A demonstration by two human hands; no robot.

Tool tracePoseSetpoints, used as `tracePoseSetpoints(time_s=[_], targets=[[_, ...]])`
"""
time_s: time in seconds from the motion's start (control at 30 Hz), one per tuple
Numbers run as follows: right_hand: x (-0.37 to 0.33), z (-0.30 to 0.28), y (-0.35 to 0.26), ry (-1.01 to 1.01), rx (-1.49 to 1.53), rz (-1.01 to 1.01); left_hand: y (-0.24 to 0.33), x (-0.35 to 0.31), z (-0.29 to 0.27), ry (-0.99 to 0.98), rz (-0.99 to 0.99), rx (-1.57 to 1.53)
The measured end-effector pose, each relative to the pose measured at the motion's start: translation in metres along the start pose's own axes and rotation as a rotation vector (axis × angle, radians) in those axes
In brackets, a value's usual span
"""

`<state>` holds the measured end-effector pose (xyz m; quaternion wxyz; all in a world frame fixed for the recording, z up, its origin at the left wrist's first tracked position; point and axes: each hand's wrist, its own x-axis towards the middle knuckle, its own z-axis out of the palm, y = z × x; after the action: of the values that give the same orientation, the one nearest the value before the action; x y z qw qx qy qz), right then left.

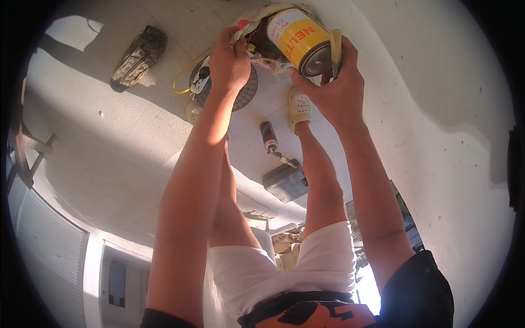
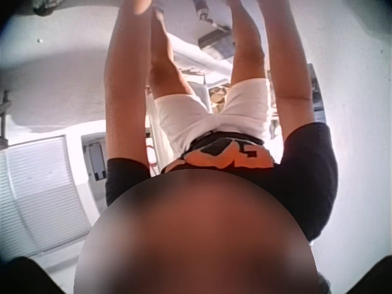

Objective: The person organizes various tools and supplies on the floor, including a paintbrush, spray can, pliers, and a caulking gun. They place items into a metal tray and a plastic toolbox, then close both containers.

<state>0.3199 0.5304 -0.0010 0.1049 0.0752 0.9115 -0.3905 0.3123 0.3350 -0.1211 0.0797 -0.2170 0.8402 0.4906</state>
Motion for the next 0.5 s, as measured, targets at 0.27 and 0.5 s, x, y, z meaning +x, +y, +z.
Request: tracePoseSetpoints(time_s=[0.27,0.5], targets=[[0.003,0.048,0.042,-0.312,-0.450,0.208,-0.007,-0.012,-0.025,-0.276,0.041,0.187],[0.059,0.039,0.010,-0.501,-0.618,0.097,0.036,-0.026,-0.010,-0.183,-0.085,-0.108]])
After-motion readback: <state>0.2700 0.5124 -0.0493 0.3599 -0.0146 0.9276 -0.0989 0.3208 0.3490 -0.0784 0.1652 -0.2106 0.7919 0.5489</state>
